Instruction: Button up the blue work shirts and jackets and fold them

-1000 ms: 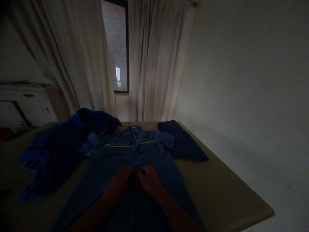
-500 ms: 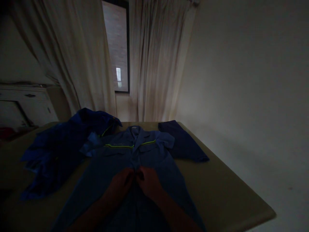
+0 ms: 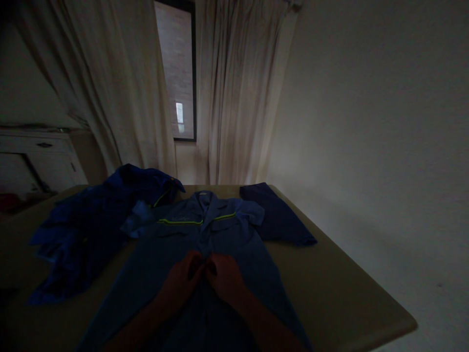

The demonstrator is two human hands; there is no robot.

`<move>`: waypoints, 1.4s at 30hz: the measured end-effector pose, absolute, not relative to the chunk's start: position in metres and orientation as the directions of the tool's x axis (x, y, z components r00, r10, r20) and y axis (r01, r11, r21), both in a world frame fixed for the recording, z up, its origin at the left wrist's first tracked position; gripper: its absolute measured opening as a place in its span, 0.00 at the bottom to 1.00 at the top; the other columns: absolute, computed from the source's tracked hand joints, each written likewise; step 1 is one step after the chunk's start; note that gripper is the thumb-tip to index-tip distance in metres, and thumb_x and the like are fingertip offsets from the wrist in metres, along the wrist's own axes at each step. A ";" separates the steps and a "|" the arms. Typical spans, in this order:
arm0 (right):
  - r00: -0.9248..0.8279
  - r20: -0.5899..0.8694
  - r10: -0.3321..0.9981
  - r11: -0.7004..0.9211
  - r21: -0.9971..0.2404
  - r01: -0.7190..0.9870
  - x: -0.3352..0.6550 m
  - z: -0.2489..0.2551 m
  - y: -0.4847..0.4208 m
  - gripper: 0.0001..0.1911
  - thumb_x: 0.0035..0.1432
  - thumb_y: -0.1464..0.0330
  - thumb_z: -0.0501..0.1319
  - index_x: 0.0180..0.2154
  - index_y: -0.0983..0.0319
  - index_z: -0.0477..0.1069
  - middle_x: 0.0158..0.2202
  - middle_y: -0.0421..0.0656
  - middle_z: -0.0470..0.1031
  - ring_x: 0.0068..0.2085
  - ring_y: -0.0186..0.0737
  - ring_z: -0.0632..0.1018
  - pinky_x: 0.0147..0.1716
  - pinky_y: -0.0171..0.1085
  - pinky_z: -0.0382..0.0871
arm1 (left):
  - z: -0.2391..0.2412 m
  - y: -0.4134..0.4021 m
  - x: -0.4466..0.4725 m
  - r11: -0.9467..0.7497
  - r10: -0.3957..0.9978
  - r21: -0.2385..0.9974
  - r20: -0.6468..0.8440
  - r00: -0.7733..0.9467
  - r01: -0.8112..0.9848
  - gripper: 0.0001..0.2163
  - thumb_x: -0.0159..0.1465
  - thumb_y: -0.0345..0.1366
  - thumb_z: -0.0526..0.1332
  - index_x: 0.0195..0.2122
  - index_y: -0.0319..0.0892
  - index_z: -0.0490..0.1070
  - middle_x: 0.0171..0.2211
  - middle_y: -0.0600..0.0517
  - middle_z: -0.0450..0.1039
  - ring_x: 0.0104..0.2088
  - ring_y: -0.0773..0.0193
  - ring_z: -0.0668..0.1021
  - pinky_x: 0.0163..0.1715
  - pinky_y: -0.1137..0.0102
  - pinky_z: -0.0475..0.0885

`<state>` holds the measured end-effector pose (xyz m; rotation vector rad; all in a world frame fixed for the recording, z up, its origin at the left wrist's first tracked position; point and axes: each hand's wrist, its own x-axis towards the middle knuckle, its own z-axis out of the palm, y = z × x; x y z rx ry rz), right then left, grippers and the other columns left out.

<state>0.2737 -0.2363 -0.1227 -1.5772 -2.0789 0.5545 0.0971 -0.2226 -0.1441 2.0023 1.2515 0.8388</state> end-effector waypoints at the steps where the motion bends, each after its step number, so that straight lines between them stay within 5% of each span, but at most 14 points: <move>1: -0.232 0.121 0.965 0.259 -0.574 0.777 0.274 -0.123 -0.236 0.06 0.61 0.71 0.61 0.38 0.61 0.77 0.35 0.43 0.81 0.36 0.39 0.79 0.34 0.33 0.61 | -0.144 -0.222 0.097 -0.345 0.920 0.786 0.175 0.350 0.513 0.05 0.69 0.37 0.55 0.45 0.47 0.65 0.39 0.52 0.79 0.40 0.60 0.82 0.39 0.69 0.70; 35: -0.357 0.182 0.916 0.400 -0.470 0.787 0.277 -0.134 -0.230 0.05 0.62 0.72 0.60 0.39 0.60 0.74 0.41 0.42 0.76 0.42 0.39 0.77 0.40 0.33 0.63 | -0.148 -0.214 0.093 -0.241 0.938 0.860 0.087 0.336 0.449 0.08 0.63 0.34 0.58 0.43 0.43 0.69 0.36 0.51 0.79 0.36 0.61 0.81 0.36 0.69 0.70; 42: -0.373 0.157 0.914 0.401 -0.482 0.779 0.278 -0.134 -0.227 0.05 0.61 0.71 0.61 0.39 0.60 0.74 0.40 0.43 0.77 0.41 0.39 0.77 0.38 0.33 0.63 | -0.149 -0.212 0.093 -0.305 0.932 0.703 0.080 0.354 0.643 0.06 0.67 0.37 0.57 0.37 0.43 0.72 0.34 0.51 0.78 0.35 0.61 0.79 0.36 0.69 0.67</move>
